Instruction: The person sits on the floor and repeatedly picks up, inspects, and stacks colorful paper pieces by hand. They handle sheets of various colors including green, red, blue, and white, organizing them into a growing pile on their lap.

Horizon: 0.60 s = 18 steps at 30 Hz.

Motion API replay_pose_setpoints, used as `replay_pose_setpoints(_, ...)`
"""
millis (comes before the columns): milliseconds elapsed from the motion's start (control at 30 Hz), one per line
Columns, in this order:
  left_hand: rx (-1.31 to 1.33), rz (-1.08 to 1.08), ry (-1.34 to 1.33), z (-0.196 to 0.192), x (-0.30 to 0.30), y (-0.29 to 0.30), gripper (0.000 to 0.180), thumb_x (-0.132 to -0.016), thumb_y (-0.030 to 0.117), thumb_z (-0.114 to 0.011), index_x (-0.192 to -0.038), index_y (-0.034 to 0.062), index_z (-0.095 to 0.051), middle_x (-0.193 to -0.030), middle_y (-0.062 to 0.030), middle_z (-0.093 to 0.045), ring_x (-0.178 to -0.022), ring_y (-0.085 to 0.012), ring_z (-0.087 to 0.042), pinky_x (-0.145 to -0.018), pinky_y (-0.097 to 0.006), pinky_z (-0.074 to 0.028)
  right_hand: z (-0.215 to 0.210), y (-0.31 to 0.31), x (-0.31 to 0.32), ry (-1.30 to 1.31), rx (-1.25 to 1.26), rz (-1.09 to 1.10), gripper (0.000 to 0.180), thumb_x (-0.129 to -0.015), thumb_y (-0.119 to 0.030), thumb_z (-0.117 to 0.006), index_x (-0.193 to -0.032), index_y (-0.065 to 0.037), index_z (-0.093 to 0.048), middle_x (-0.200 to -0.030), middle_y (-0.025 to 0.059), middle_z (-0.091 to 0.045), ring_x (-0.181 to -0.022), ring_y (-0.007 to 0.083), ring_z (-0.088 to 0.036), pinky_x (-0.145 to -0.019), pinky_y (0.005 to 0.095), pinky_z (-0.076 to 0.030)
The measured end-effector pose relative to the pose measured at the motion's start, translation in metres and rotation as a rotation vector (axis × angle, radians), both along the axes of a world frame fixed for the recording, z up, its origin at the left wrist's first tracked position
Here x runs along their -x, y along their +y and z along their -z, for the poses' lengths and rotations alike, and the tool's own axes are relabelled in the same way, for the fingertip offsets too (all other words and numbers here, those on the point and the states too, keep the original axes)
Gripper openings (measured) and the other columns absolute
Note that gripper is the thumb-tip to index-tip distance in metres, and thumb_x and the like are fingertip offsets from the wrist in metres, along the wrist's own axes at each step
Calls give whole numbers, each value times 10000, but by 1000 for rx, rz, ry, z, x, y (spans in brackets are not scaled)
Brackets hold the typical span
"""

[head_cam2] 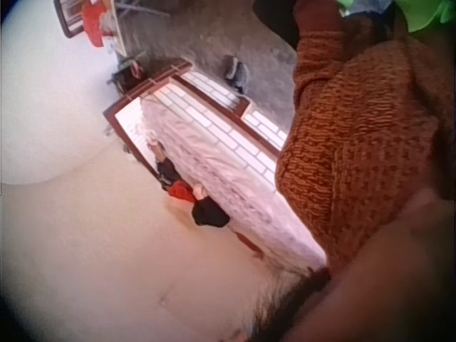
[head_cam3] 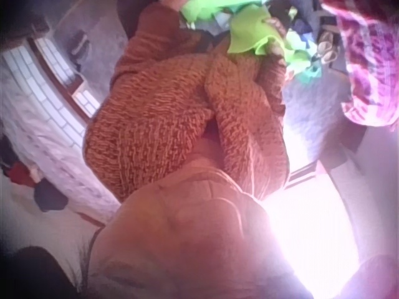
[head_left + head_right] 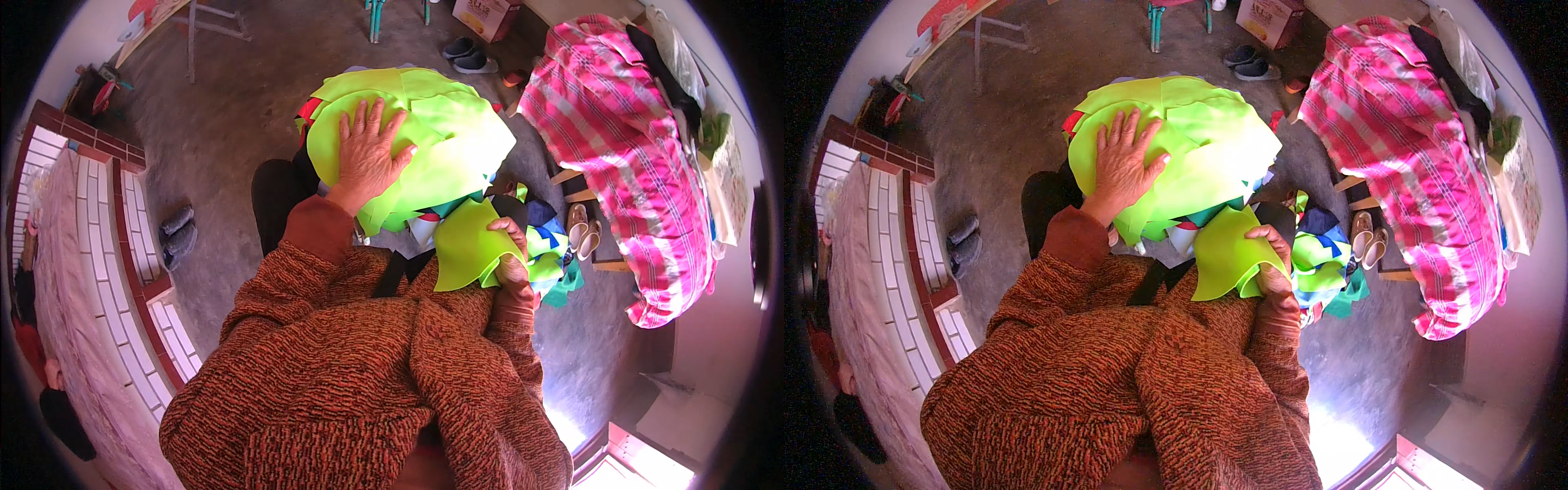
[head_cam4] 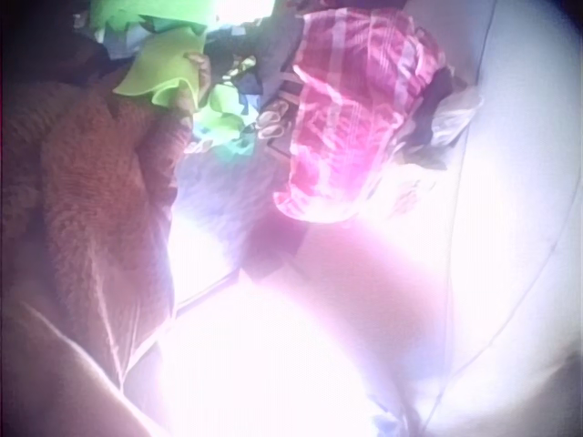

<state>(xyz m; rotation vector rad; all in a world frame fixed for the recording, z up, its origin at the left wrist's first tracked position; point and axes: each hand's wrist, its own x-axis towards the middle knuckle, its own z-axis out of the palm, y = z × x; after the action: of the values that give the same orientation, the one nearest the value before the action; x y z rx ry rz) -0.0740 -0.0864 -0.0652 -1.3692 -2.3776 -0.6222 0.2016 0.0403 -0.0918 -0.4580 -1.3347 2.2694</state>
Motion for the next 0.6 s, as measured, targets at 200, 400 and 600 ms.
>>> replay_pose_setpoints(200,39,-2,29,5,7,2,607,-859,513,-517,-1364,198,-402,-1433,-179,-316,-1326,-399,-265,-1063,-581,-163,1,2,1,131,-35,-61,120,-894,-106,-579,-981,-28,-553,-912,68,-620,-792,131,-606,-711,243,-497)
replay_pose_setpoints(400,-192,274,-86,-37,-44,11,619,-796,391,-649,-1298,82,-459,-1382,-193,-359,-1251,-388,-349,-1024,-522,-254,12,4,1,41,30,-11,126,-865,-47,-592,-989,-30,-580,-932,53,-626,-805,119,-604,-722,240,-497)
replay_pose_setpoints(600,-162,776,-402,-46,-134,21,449,-735,310,-716,-1103,91,-580,-1260,-149,-493,-1112,-326,-493,-964,-429,-346,4,-2,1,15,15,61,161,-850,-81,-612,-1006,-48,-590,-944,34,-627,-831,116,-597,-741,245,-493)
